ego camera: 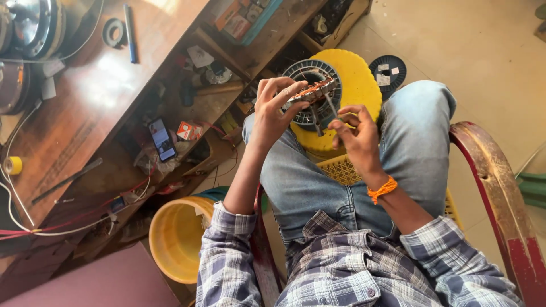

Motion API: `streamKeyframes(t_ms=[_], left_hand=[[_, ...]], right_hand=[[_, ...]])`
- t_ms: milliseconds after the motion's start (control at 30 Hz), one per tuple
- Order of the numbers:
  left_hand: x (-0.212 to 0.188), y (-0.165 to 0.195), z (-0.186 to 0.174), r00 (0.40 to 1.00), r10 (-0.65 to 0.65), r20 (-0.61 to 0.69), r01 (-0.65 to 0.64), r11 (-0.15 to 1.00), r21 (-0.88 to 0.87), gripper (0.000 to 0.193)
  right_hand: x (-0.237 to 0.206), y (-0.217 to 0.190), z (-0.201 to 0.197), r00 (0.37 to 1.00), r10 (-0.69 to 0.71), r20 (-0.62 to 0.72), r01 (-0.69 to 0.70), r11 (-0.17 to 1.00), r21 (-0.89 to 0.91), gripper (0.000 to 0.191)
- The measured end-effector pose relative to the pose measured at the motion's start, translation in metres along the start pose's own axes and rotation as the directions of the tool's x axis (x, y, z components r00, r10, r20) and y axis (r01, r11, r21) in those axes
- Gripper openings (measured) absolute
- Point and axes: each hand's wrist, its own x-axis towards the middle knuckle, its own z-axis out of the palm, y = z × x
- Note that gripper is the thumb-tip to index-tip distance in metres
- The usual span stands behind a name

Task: The person sits on a chair with an electric motor armature on their lap and works on its copper wire windings by hand, pressing and positioning the coils around the armature. They then pick up a screwdriver-like tool and use it on the armature while continuing to turn the part.

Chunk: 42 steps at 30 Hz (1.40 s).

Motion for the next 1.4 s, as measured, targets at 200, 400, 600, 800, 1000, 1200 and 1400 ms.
streamKeyframes(t_ms=[200, 400, 600, 800, 1000, 1200, 1400], left_hand=[[0.008, -0.005, 0.022, 0.997, 0.048, 0.053, -0.045, 0.997, -0.067, 0.044], [-0.003, -0.012, 0.019, 0.995, -0.004, 0.097, 0.019, 0.988, -0.156, 0.042], [-0.006, -0.018, 0.024, 0.996, -0.038, 0.085, 0.055, 0.977, -0.206, 0.045], [-0.011, -0.017, 0.033, 0.998, -0.055, 0.033, 0.06, 0.98, -0.191, 0.043], [-0.012, -0.015, 0.037, 0.996, -0.092, 0.014, 0.093, 0.976, -0.197, 0.04], [-0.014, -0.017, 0.038, 0.993, -0.113, 0.022, 0.115, 0.968, -0.222, 0.041], [-0.017, -0.018, 0.041, 0.99, -0.141, 0.005, 0.139, 0.965, -0.224, 0.041]], right_hand=[[-0.009, -0.001, 0.01, 0.998, 0.012, -0.068, -0.022, 0.988, -0.154, 0.04], [-0.009, 0.003, 0.01, 0.998, 0.051, -0.034, -0.052, 0.998, -0.022, 0.038], [-0.002, 0.003, 0.018, 0.998, 0.063, -0.021, -0.065, 0.989, -0.136, 0.034], [0.001, 0.003, 0.02, 1.0, 0.012, -0.027, -0.016, 0.984, -0.175, 0.038], [0.005, 0.006, 0.024, 1.0, -0.01, -0.016, 0.006, 0.983, -0.184, 0.041], [0.005, 0.009, 0.022, 0.999, 0.006, -0.043, -0.012, 0.99, -0.139, 0.042], [0.006, 0.011, 0.023, 1.0, -0.014, -0.013, 0.013, 0.993, -0.121, 0.042]])
